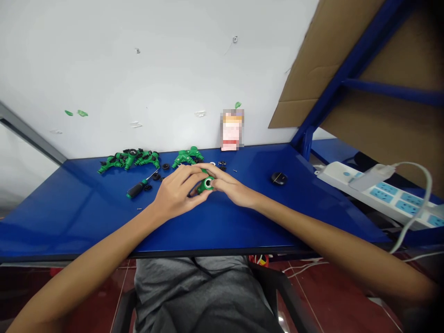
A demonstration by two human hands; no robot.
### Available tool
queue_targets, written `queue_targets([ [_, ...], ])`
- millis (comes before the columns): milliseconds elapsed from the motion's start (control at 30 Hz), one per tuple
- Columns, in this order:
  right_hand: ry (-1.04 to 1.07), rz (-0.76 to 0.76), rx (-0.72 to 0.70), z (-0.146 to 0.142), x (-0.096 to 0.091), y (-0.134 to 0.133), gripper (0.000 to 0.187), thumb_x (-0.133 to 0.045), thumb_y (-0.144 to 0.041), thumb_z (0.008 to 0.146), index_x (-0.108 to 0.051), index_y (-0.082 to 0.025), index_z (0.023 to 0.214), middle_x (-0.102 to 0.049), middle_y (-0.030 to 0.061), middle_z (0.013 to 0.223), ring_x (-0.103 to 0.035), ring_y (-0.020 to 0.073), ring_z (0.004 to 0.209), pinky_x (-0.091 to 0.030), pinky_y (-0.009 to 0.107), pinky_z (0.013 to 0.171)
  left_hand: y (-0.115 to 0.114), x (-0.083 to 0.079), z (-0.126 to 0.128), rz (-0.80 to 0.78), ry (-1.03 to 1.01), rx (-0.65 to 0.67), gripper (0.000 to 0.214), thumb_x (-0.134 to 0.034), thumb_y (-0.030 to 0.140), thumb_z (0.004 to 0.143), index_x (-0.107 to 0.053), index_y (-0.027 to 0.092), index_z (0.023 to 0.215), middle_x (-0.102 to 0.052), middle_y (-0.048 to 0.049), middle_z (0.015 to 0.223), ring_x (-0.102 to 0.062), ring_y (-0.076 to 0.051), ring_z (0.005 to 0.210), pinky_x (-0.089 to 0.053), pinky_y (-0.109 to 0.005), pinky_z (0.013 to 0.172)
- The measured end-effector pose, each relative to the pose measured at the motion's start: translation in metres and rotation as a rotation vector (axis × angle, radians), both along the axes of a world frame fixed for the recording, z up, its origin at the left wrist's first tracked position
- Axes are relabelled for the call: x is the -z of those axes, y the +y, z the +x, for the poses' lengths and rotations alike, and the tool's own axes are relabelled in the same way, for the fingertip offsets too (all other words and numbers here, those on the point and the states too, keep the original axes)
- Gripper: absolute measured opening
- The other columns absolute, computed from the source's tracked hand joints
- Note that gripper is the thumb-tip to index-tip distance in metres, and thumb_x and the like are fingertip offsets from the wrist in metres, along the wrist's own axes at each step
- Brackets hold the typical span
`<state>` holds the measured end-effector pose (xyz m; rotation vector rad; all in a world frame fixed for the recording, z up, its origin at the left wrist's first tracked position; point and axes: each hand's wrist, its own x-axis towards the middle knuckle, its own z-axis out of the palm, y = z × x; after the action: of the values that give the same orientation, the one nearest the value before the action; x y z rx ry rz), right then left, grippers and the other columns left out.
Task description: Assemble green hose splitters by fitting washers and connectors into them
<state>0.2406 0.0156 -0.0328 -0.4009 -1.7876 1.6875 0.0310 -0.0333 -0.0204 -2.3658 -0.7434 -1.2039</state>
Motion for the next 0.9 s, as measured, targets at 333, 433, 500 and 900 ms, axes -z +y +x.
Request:
queue_targets([
  [333,0.008,-0.007,-0.02,-0.001,0.002,0.001,0.062,-0.065,-0.024,0.092,-0.06,-0.029,0.154,-0.066,0.0053,0.151,-0.064,0.0256,0.131,-0.056,0.04,0.11,-0.003,0.006,0.005,0.004,-0.003,-0.027,0.026,-0.075,0.02,0.095,-0.065,0.02,0.119,-0.074,-0.0096,0.109,-0.074,-0.023,0.098,-0.063,-0.036,0.086],
  [433,0.01,-0.058,-0.007,-0.002,0.004,0.001,0.058,-0.066,-0.031,0.097,-0.06,-0.03,0.155,-0.062,0.0057,0.157,-0.063,0.0243,0.131,-0.054,0.038,0.109,-0.002,0.005,0.005,0.014,-0.014,-0.039,0.025,-0.074,0.02,0.095,-0.064,0.02,0.119,-0.074,-0.0089,0.107,-0.074,-0.022,0.094,-0.063,-0.034,0.083],
  [500,0.025,-0.07,0.012,-0.003,0.004,-0.001,0.055,-0.065,-0.035,0.1,-0.059,-0.031,0.155,-0.064,0.0055,0.153,-0.063,0.0233,0.128,-0.053,0.037,0.109,-0.002,0.005,0.005,0.014,-0.023,-0.057,0.023,-0.072,0.02,0.096,-0.064,0.02,0.118,-0.074,-0.0081,0.106,-0.074,-0.02,0.092,-0.063,-0.033,0.082],
  [900,0.062,0.001,0.069,-0.011,0.006,-0.006,0.045,-0.062,-0.023,0.092,-0.063,-0.028,0.137,-0.066,0.0036,0.124,-0.06,0.0224,0.114,-0.053,0.035,0.101,-0.003,0.01,0.006,0.078,0.032,-0.093,0.021,-0.072,0.018,0.097,-0.064,0.02,0.117,-0.074,-0.0082,0.102,-0.074,-0.021,0.09,-0.062,-0.032,0.077],
])
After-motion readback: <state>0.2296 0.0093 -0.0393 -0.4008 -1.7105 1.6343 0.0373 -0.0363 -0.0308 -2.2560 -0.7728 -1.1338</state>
